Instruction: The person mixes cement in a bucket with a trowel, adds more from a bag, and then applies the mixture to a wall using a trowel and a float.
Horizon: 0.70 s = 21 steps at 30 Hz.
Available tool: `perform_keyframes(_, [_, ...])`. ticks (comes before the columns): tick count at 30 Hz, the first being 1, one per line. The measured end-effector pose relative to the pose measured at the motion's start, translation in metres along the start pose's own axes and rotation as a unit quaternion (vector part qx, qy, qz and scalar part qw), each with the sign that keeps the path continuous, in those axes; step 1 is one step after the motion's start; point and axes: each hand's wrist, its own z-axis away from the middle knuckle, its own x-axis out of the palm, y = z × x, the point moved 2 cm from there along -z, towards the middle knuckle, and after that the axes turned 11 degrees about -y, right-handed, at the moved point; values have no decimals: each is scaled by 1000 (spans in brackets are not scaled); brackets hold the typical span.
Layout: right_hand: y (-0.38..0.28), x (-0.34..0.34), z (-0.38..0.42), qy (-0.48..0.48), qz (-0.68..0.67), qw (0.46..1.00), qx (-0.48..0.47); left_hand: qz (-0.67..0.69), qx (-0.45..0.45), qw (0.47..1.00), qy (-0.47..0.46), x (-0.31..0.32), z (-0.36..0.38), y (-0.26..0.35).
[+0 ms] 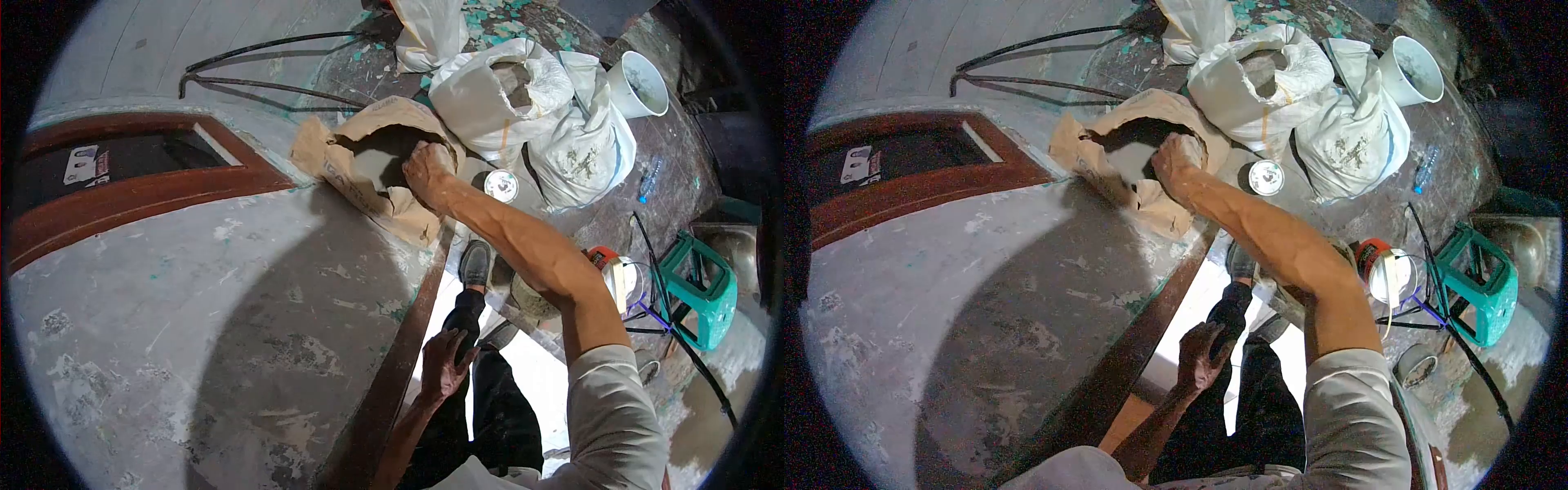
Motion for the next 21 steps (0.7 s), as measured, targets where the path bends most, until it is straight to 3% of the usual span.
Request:
perform_keyframes(1, [-15, 42, -22, 247, 62, 964, 71, -8, 1, 1000, 8, -1, -1, 0])
perform_keyframes(4, [-24, 26, -33, 228, 129, 958, 120, -7, 3, 1000, 19, -6, -5, 3])
perform_keyframes(5, [-26, 7, -45, 138, 51, 980, 135, -7, 2, 1000, 20, -7, -6, 4])
perform_keyframes(6, [-20, 4, -55, 139, 51, 980, 134, 8, -3, 1000, 16, -9, -7, 4])
perform_keyframes(8, [-6, 2, -83, 86, -208, 965, 133, 20, -13, 1000, 13, -11, -8, -2])
perform_keyframes(9, [-3, 30, -124, 151, -333, 919, 147, 46, -34, 998, -7, -10, -6, -7])
perform_keyframes(10, [-14, 74, -185, 151, -335, 919, 144, 70, -53, 996, -28, -9, -4, -12])
perform_keyframes(11, [-10, 120, -241, 301, 23, 904, 303, 45, -47, 998, 12, -14, -2, -8])
perform_keyframes(12, [-7, 178, -294, 396, 377, 732, 406, 44, -52, 998, 11, -15, -2, -11])
perform_keyframes(13, [-28, 203, -320, 425, 665, 432, 437, 92, -98, 991, -1, -13, 0, -15])
perform_keyframes(14, [-38, 227, -349, 426, 663, 435, 435, 139, -142, 980, -13, -13, 0, -18])
perform_keyframes(15, [-44, 238, -351, 418, 673, 432, 431, 325, -399, 834, -200, -24, -7, -20])
perform_keyframes(21, [-52, 273, -341, 372, 733, 402, 403, 212, -382, 880, -188, -12, 1, -26])
